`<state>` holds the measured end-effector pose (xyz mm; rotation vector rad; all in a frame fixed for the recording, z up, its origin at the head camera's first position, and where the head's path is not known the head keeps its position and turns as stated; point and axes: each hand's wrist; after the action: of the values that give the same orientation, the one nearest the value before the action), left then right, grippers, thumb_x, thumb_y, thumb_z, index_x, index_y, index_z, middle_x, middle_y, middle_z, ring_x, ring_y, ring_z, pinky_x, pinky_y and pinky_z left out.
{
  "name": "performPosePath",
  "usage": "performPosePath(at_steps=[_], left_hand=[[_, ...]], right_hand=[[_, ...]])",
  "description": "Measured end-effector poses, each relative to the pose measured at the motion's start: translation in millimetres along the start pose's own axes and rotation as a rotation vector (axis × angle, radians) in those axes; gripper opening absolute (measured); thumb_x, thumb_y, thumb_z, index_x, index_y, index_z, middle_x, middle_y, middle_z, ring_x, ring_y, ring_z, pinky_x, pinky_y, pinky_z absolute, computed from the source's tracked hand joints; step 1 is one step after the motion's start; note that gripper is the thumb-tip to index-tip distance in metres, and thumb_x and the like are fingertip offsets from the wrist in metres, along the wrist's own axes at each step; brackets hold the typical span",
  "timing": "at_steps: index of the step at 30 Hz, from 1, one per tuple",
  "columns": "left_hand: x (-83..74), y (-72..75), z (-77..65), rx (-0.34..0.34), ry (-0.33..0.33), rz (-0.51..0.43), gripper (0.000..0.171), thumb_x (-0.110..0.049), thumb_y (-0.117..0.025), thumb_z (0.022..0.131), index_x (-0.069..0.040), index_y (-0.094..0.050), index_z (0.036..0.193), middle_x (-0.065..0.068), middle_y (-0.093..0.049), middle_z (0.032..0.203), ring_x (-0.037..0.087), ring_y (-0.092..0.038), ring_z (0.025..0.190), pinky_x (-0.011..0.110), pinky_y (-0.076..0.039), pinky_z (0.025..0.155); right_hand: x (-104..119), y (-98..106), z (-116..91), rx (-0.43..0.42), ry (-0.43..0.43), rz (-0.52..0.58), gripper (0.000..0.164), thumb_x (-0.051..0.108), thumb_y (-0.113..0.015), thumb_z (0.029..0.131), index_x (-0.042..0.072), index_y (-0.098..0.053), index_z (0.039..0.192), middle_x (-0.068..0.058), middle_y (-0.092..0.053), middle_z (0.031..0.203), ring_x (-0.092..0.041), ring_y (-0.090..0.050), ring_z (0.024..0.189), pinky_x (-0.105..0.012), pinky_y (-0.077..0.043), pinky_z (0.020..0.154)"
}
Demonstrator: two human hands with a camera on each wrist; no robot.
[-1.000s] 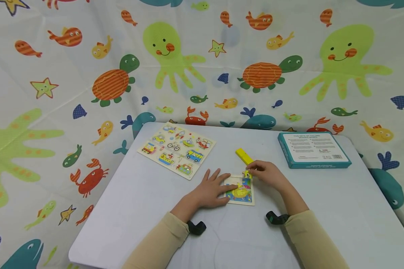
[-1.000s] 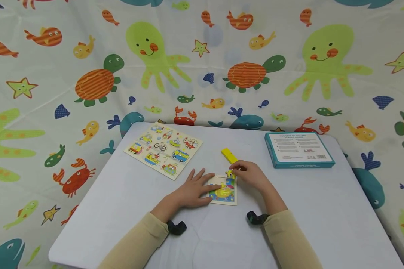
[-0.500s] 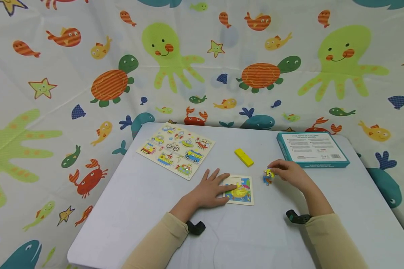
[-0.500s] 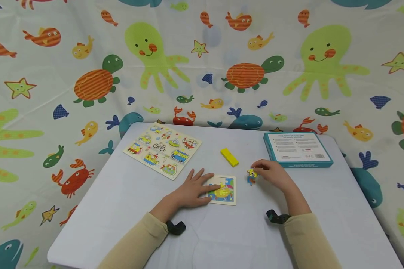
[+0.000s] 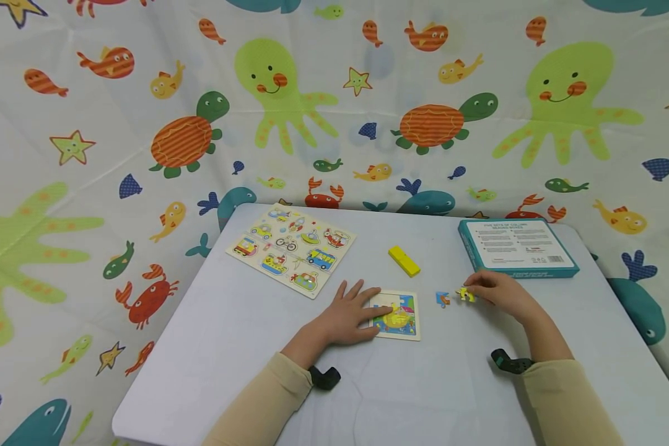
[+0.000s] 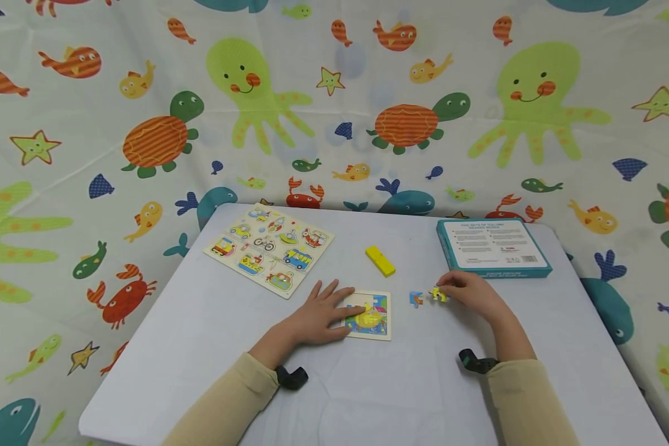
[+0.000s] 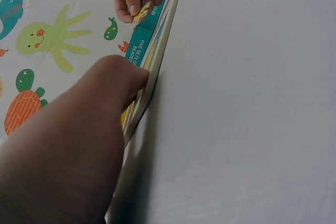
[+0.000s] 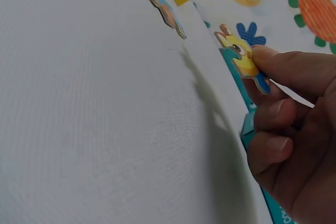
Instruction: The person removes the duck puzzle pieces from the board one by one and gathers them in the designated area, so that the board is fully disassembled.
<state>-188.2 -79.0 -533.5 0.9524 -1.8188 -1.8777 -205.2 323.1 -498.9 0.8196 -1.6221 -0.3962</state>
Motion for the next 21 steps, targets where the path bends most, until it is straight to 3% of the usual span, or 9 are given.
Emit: performPosePath(at_steps=[9,21], left_hand=[[-0.6,1.2,-0.3,-0.002,-0.001,0.0,0.053,-0.06,-0.041,0.098,-0.055,-0.028,0.149,-0.005,-0.019,0.166,0.036,-0.008,0.154,0.066,-0.005,0.12],[-0.2,0.2,0.0,-0.001,0.001,0.004,0.053,-0.059,-0.042,0.098,-0.055,-0.028,0.149,-0.006,-0.019,0.166,0.035,-0.007,0.154,0.065,-0.004,0.121]], right_hand=[[-7.1,2.3,-0.2,0.034,-0.055,0.006,0.03,0.037,-0.064,0.095,0.013,-0.069,0.112,-0.008,-0.06,0.093,-0.022,-0.053,0.08,-0.027,-0.045,0.062],[-11.4,-1.8,3.6,0.038,-0.053,-0.035,0.027,0.036,-0.065,0.095,0.014,-0.07,0.109,-0.005,-0.061,0.093,-0.019,-0.052,0.08,-0.027,-0.044,0.064]])
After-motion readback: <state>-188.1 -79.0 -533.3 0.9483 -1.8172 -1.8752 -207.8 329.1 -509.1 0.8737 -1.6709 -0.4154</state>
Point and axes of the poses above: each hand's wrist, its own z-axis towards the middle knuckle, its own y-axis out of the back of the hand, x = y × z
